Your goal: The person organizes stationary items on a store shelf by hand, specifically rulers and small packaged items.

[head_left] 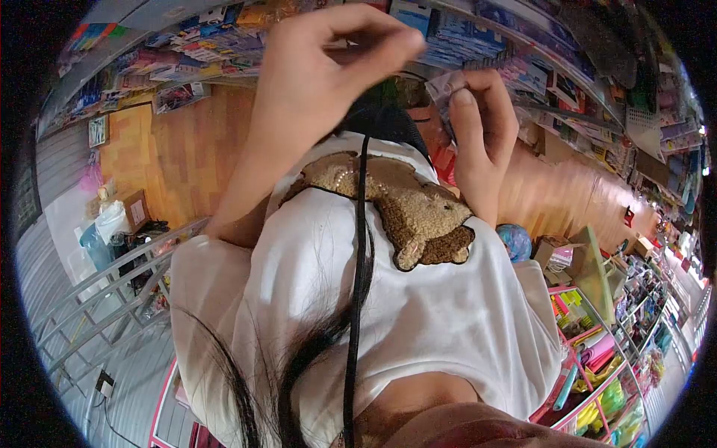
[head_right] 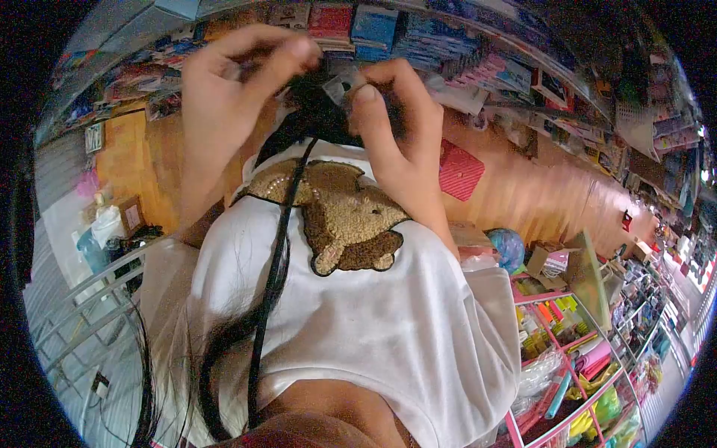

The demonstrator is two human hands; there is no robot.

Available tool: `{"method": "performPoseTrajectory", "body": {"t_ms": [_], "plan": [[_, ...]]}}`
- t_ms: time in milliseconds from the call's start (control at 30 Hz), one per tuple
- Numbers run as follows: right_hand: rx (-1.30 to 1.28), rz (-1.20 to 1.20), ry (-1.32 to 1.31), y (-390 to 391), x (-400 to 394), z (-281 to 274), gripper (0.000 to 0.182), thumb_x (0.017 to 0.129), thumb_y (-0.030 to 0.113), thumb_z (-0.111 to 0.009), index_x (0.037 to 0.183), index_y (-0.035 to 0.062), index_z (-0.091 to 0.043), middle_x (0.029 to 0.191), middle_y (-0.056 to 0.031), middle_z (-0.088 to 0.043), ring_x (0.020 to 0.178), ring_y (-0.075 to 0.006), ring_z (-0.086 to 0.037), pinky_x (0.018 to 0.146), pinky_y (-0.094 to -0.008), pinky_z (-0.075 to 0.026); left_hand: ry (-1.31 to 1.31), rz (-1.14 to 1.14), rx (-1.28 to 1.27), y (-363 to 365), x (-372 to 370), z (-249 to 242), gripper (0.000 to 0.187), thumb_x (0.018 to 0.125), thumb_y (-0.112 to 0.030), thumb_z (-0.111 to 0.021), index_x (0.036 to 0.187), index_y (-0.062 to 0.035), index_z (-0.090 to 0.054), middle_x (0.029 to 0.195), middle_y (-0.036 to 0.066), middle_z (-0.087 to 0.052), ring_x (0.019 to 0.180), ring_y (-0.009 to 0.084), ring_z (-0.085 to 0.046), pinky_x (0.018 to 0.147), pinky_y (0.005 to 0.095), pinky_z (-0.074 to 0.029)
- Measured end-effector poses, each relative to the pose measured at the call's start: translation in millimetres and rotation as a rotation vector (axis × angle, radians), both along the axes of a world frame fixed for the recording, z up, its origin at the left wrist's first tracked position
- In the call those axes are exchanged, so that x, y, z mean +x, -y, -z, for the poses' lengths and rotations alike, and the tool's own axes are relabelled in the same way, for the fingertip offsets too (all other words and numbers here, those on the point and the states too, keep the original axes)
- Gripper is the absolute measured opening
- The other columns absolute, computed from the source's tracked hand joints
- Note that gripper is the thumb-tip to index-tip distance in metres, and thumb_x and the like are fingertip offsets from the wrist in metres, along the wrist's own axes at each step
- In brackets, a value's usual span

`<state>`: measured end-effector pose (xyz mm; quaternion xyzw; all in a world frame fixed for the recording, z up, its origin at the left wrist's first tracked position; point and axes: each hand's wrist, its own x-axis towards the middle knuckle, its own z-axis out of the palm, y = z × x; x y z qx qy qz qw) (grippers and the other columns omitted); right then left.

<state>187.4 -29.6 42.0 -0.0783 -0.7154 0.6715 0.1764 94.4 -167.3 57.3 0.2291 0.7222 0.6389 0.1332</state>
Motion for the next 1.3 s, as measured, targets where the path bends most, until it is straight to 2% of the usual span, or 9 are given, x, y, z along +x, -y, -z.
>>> {"method": "performPoseTrajectory", "body": {"t_ms": [167, 200, 333, 433, 567, 667, 767, 1033, 1300], "plan": [[0.084, 0.039, -0.012, 2.5, -9.0, 4.8, 0.01, 0.087, 0.01, -0.049, 0.085, 0.0003, -0.052, 0.063, -0.0009, -0.051, 0.057, -0.006, -0.045, 0.053, -0.0217, -0.038, -0.195, -0.193, -0.1, 7.9, -5.1, 11.3, 0.014, 0.081, -0.013, -0.063, 0.088, -0.0006, -0.064, 0.087, 0.005, -0.064, 0.08, 0.0114, -0.059, 0.074, 0.0244, -0.046], [0.121, 0.057, -0.005, 3.6, -10.9, 4.9, 0.01, 0.086, 0.009, -0.049, 0.085, 0.0003, -0.052, 0.064, -0.002, -0.051, 0.057, -0.0067, -0.046, 0.053, -0.0223, -0.038, -0.515, -0.148, -0.151, 5.3, -4.7, 1.5, 0.013, 0.081, -0.011, -0.061, 0.091, -0.0017, -0.064, 0.092, 0.008, -0.063, 0.085, 0.0176, -0.06, 0.077, 0.0278, -0.046], [0.265, 0.1, 0.005, 6.0, -17.5, 6.2, 0.007, 0.083, 0.007, -0.051, 0.083, 0.0004, -0.054, 0.067, -0.0072, -0.055, 0.057, -0.0123, -0.051, 0.054, -0.0259, -0.04, -0.703, -0.138, 0.002, 0.5, -3.7, 11.5, 0.018, 0.067, -0.015, -0.072, 0.081, -0.0062, -0.065, 0.077, 0.008, -0.063, 0.069, 0.0241, -0.06, 0.066, 0.0308, -0.049], [0.35, 0.107, 0.015, -16.0, -2.8, -0.1, 0.006, 0.08, 0.006, -0.053, 0.083, 0.0015, -0.055, 0.07, -0.0107, -0.058, 0.06, -0.0209, -0.055, 0.058, -0.0299, -0.042, -0.57, -0.048, -0.094, -18.9, 18.5, -7.2, 0.016, 0.072, -0.006, -0.068, 0.087, -0.002, -0.065, 0.087, 0.009, -0.065, 0.083, 0.0202, -0.062, 0.075, 0.0286, -0.047], [0.449, 0.114, 0.021, -16.2, -2.5, -0.2, 0.007, 0.077, 0.007, -0.056, 0.084, 0.0045, -0.057, 0.075, -0.0117, -0.06, 0.066, -0.029, -0.057, 0.062, -0.0336, -0.041, -0.506, -0.127, -0.062, -20.1, 20.6, 0.2, 0.013, 0.071, -0.008, -0.07, 0.082, -0.0032, -0.066, 0.082, 0.008, -0.066, 0.079, 0.0171, -0.063, 0.071, 0.0269, -0.048], [0.599, 0.113, -0.02, -16.3, -4.4, -1.5, 0.008, 0.077, 0.008, -0.058, 0.085, 0.0067, -0.057, 0.076, -0.011, -0.06, 0.066, -0.0293, -0.056, 0.061, -0.0341, -0.038, -0.404, -0.167, -0.17, -21.1, 24.3, -5.1, 0.01, 0.072, -0.007, -0.068, 0.081, -0.004, -0.064, 0.082, 0.008, -0.064, 0.078, 0.0198, -0.063, 0.069, 0.0289, -0.048], [0.764, 0.083, -0.14, -17.3, -10.2, -2.5, 0.01, 0.076, 0.008, -0.059, 0.086, 0.0077, -0.056, 0.078, -0.0106, -0.06, 0.066, -0.0289, -0.055, 0.06, -0.0336, -0.036, -0.601, -0.292, -0.201, -25.0, 18.5, 7.4, 0.006, 0.073, -0.01, -0.063, 0.075, -0.0089, -0.058, 0.074, 0.006, -0.059, 0.073, 0.0278, -0.057, 0.061, 0.0357, -0.046], [0.438, -0.042, -0.039, 6.1, -36.2, -16.8, 0.009, 0.08, 0.009, -0.056, 0.086, 0.0029, -0.056, 0.077, -0.014, -0.06, 0.07, -0.0325, -0.059, 0.063, -0.0355, -0.045, -0.577, -0.327, -0.091, 3.0, -2.9, -10.8, 0.011, 0.071, 0.002, -0.059, 0.078, -0.0043, -0.055, 0.078, 0.01, -0.058, 0.074, 0.0297, -0.056, 0.067, 0.0368, -0.045], [0.567, -0.159, -0.103, 52.0, -89.3, -26.9, 0.023, 0.078, 0.021, -0.062, 0.093, 0.0052, -0.056, 0.077, -0.0162, -0.061, 0.072, -0.0347, -0.059, 0.062, -0.0385, -0.045, -0.757, -0.286, -0.098, 63.0, -52.7, -24.5, 0.014, 0.064, 0.0, -0.068, 0.074, -0.0053, -0.059, 0.073, 0.007, -0.06, 0.073, 0.0261, -0.058, 0.067, 0.0338, -0.046]]}}
